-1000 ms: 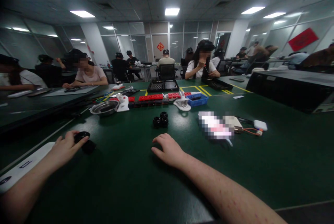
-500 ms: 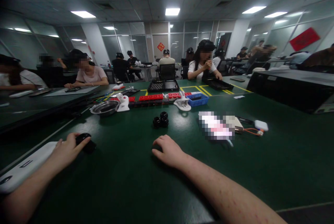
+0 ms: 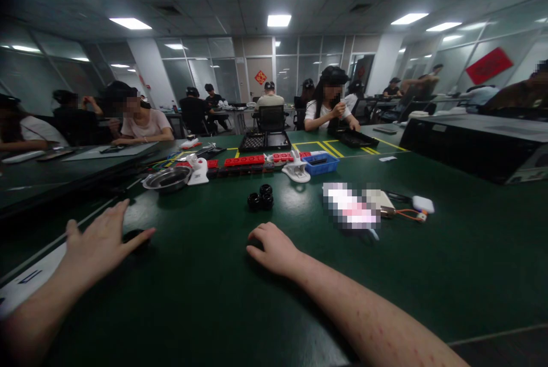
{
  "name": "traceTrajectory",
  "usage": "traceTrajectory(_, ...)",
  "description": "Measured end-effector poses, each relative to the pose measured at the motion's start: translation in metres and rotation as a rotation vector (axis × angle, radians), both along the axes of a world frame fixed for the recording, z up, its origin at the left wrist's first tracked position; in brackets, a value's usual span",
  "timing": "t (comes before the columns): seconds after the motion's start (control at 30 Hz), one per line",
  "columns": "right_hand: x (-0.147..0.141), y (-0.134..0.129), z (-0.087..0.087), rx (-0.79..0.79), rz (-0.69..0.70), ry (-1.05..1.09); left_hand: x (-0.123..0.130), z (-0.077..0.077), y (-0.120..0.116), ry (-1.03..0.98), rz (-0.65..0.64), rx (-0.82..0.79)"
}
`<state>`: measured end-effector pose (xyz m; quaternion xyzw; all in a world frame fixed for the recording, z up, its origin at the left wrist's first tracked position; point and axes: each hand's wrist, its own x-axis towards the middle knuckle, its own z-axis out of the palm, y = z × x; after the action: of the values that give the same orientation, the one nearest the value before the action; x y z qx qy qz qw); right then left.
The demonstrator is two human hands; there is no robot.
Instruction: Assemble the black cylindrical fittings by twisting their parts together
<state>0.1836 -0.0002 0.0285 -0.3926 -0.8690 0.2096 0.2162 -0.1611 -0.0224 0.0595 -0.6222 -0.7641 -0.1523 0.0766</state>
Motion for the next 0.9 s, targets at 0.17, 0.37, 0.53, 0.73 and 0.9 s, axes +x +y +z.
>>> traceTrajectory(0.17, -0.001, 0.0, -0.002, 0.006, 0.003, 0.007, 0.073, 0.013, 0.028, 0.105, -0.402, -0.065)
traceTrajectory(0.37, 0.006, 0.004, 0.005, 0.075, -0.138, 0.16, 0.169, -0.013, 0.025, -0.043, -0.763, -0.009)
traceTrajectory(0.53, 0.014, 0.029, 0.011, 0.001, -0.351, 0.24, 0.207, -0.038, -0.016, -0.189, -1.064, -0.202)
traceTrajectory(0.73, 0.015, 0.099, 0.021, -0.116, -0.497, 0.17, 0.207, -0.038, -0.021, -0.126, -1.154, -0.288)
traceTrajectory(0.9, -0.003, 0.159, 0.024, -0.261, -0.495, 0.073, 0.201, -0.037, -0.018, -0.134, -1.172, -0.28)
